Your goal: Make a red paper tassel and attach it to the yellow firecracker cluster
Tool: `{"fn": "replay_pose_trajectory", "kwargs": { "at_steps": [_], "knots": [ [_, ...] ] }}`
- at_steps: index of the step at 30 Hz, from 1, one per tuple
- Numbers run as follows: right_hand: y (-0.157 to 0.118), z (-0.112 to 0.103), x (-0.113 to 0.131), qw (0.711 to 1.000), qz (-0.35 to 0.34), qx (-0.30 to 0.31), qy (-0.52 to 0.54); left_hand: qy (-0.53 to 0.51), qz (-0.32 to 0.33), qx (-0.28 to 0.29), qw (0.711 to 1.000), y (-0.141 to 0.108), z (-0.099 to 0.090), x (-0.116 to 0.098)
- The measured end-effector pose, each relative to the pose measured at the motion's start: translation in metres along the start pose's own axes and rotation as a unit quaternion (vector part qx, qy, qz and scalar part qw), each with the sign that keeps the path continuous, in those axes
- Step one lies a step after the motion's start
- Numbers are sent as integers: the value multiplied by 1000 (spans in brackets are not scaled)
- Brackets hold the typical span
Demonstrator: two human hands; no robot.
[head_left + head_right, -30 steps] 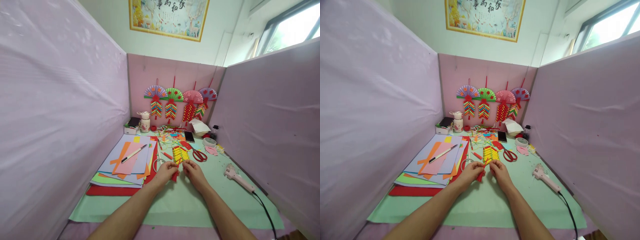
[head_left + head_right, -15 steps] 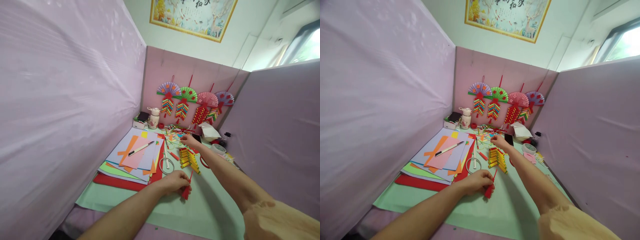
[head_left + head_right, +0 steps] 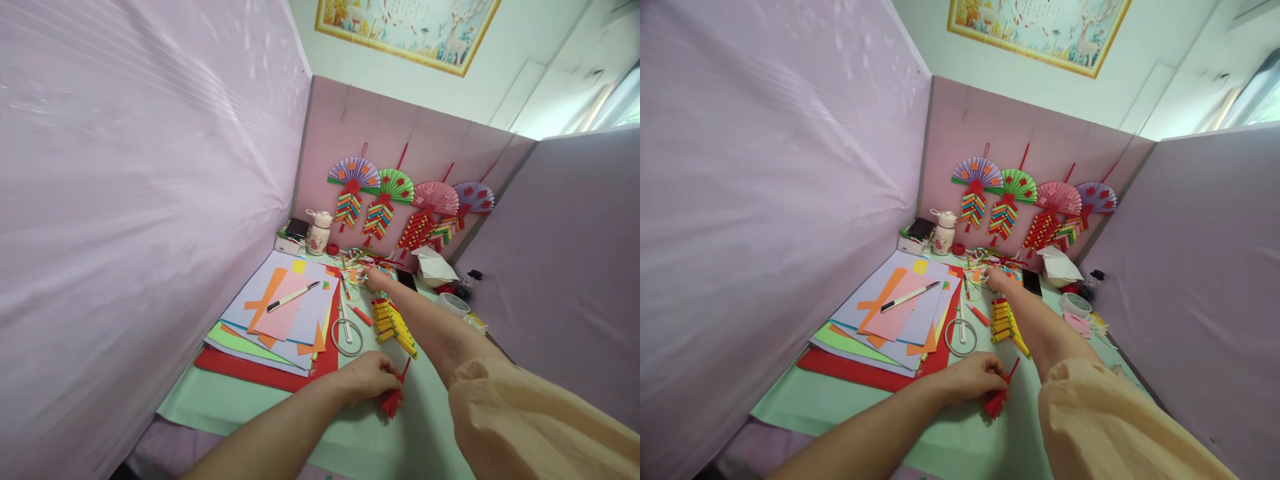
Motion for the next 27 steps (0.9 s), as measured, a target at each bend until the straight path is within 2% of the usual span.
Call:
{"fn": "replay_pose_trajectory", "kwargs": {
  "at_steps": [6,11,17,22,25,27],
  "knots": [
    [6,7,6,999,15,22,-27,30,-1,-16,999,0,-1,-1],
    [1,-16,-1,999,20,0,-38,0,5,24,1000,0,0,0],
    [-12,-64,-28,995,29,-86,-39,-29,7,30,999,-3,0,-1],
    [-30,-94,-41,979,49,-197,-30,-21,5,35,999,-2,-1,0],
    [-47,-105,-42,965,42,-260,-9,-60,5,8,998,-4,-1,-5],
    [-62,-109,-41,956,30,-293,10,-113,14,-32,993,-7,-2,-11]
  ]
}}
Point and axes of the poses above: each hand's wrist, its own y-axis towards the middle knuckle, its own z-axis out of the palm, x = y × z, the point moved 3 cm from there along y, towards the middle knuckle, and after that the axes turned 11 degrees about -z, right-handed, at the moved point
